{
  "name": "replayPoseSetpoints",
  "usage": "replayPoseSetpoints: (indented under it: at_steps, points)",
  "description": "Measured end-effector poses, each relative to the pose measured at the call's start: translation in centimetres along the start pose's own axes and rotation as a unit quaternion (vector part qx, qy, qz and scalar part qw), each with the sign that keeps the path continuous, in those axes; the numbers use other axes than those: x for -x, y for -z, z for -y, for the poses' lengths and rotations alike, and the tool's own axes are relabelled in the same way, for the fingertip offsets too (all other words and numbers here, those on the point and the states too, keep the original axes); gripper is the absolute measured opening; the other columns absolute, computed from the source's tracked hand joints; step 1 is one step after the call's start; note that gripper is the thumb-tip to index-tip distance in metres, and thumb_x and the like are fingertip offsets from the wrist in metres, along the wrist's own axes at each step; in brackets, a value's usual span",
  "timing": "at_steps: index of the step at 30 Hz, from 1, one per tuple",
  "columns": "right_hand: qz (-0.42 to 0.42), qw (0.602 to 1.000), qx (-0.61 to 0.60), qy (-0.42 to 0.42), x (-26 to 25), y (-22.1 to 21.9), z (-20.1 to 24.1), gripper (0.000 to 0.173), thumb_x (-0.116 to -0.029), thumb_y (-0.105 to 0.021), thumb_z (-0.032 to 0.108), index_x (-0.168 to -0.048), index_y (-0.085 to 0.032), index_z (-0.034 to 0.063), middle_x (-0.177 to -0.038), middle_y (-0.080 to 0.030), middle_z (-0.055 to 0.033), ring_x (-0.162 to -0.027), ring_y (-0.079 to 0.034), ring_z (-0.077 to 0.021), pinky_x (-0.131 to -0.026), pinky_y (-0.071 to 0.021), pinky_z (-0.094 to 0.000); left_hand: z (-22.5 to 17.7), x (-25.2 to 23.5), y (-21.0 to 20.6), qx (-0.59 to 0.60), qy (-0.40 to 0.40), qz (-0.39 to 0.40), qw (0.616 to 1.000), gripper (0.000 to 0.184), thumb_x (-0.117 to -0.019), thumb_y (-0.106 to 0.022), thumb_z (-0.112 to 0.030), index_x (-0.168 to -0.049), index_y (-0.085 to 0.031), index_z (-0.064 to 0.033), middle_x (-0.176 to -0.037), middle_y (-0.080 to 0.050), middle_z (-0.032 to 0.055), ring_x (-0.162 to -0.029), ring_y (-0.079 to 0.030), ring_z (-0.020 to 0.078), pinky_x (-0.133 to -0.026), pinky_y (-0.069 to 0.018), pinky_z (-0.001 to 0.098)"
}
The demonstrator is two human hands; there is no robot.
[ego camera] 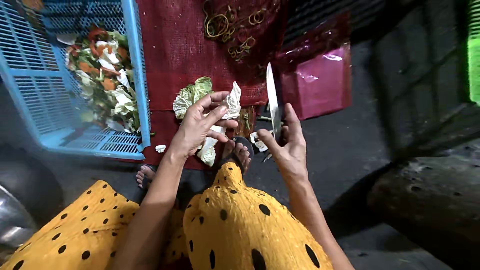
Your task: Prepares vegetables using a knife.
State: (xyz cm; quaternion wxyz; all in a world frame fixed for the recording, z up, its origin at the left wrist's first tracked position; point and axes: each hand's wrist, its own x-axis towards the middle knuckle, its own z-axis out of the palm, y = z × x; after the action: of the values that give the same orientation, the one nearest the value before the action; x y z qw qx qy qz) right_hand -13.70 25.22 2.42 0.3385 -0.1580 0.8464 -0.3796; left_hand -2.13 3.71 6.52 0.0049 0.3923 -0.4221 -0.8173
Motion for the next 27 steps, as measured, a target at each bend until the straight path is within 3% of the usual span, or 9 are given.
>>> replayPoseSetpoints:
  at_steps: [2,5,9,13,17,20,21,25,27]
  points:
    - [0.047,0.997,-0.064,0.018,-0.5,-0.3,0.9,0.074,-0.0974,-0.060,0.054,-0.159,-0.039,0.0178,-0.099,-0.066,-0.0001,-0.072,-0.057,-0.0022,-0.064,-0.0505,-0.0234,0.0,-0.1,-0.1,-0.017,-0.037,-0.015,0.999,0.032,-0.1026,-0.053,0.000,-0.135,-0.056,-0.0023,-0.113,-0.065,0.0107,-0.086,-0.073,0.0197,-0.063,-0.0649,0.0344]
    - [0.110,0.984,-0.139,0.033,-1.5,-1.4,3.0,0.064,-0.1021,-0.056,0.046,-0.158,-0.041,0.0183,-0.105,-0.068,0.0008,-0.073,-0.059,-0.0021,-0.061,-0.0507,-0.0212,-0.2,0.7,-0.7,-0.068,-0.073,-0.018,0.995,0.043,-0.0993,-0.059,0.002,-0.141,-0.051,-0.0055,-0.106,-0.067,0.0108,-0.080,-0.072,0.0171,-0.064,-0.0631,0.0292]
    - [0.171,0.964,-0.199,0.054,-3.0,-2.7,4.8,0.061,-0.1056,-0.052,0.042,-0.159,-0.039,0.0153,-0.122,-0.067,0.0014,-0.080,-0.062,0.0004,-0.067,-0.0533,-0.0178,-0.5,1.8,-0.8,-0.170,-0.120,-0.013,0.978,0.052,-0.0964,-0.065,0.002,-0.145,-0.051,-0.0104,-0.095,-0.066,0.0117,-0.066,-0.067,0.0189,-0.053,-0.0602,0.0289]
    - [0.193,0.939,-0.283,0.039,-3.6,-3.5,6.1,0.047,-0.1086,-0.049,0.034,-0.154,-0.048,0.0208,-0.095,-0.067,0.0029,-0.055,-0.048,-0.0017,-0.045,-0.0404,-0.0158,-0.6,2.0,-0.4,-0.188,-0.137,-0.023,0.972,0.044,-0.0985,-0.065,-0.004,-0.141,-0.055,-0.0093,-0.095,-0.068,0.0113,-0.063,-0.066,0.0165,-0.051,-0.0587,0.0271]
    - [0.192,0.909,-0.368,-0.043,-3.5,-4.4,7.1,0.041,-0.1089,-0.048,0.034,-0.149,-0.052,0.0303,-0.080,-0.061,0.0026,-0.044,-0.038,-0.0018,-0.038,-0.0322,-0.0147,0.0,1.8,-0.5,-0.151,-0.137,-0.026,0.979,0.058,-0.0938,-0.070,-0.005,-0.148,-0.051,-0.0141,-0.123,-0.065,0.0087,-0.091,-0.068,0.0174,-0.068,-0.0600,0.0275]
    - [0.176,0.893,-0.405,-0.080,-3.2,-5.4,7.6,0.041,-0.1089,-0.048,0.036,-0.149,-0.052,0.0308,-0.077,-0.058,0.0029,-0.045,-0.038,-0.0022,-0.038,-0.0321,-0.0151,1.1,1.2,-1.3,-0.122,-0.140,-0.060,0.981,0.056,-0.0952,-0.067,0.000,-0.148,-0.051,-0.0126,-0.130,-0.064,0.0081,-0.102,-0.067,0.0173,-0.081,-0.0593,0.0298]
    - [0.175,0.892,-0.410,-0.078,-3.1,-5.6,7.5,0.040,-0.1092,-0.048,0.036,-0.149,-0.052,0.0301,-0.076,-0.058,0.0037,-0.045,-0.039,-0.0022,-0.038,-0.0328,-0.0153,1.4,1.0,-1.4,-0.115,-0.138,-0.076,0.981,0.054,-0.0970,-0.064,0.001,-0.148,-0.051,-0.0126,-0.131,-0.064,0.0086,-0.101,-0.068,0.0175,-0.082,-0.0598,0.0308]
    - [0.167,0.912,-0.374,-0.031,-3.3,-6.0,6.3,0.042,-0.1105,-0.044,0.032,-0.151,-0.051,0.0235,-0.074,-0.054,0.0052,-0.047,-0.038,-0.0022,-0.040,-0.0322,-0.0157,1.1,0.0,-1.0,-0.105,-0.115,-0.128,0.980,0.055,-0.0990,-0.061,0.002,-0.150,-0.045,-0.0109,-0.121,-0.067,0.0133,-0.083,-0.072,0.0191,-0.061,-0.0629,0.0319]
    - [0.175,0.925,-0.336,-0.017,-3.6,-5.9,5.6,0.045,-0.1099,-0.044,0.035,-0.153,-0.049,0.0236,-0.074,-0.052,0.0057,-0.049,-0.038,-0.0030,-0.042,-0.0332,-0.0170,0.6,0.0,0.1,-0.151,-0.120,-0.129,0.973,0.056,-0.0977,-0.065,-0.001,-0.149,-0.046,-0.0083,-0.112,-0.070,0.0120,-0.076,-0.070,0.0167,-0.057,-0.0597,0.0287]
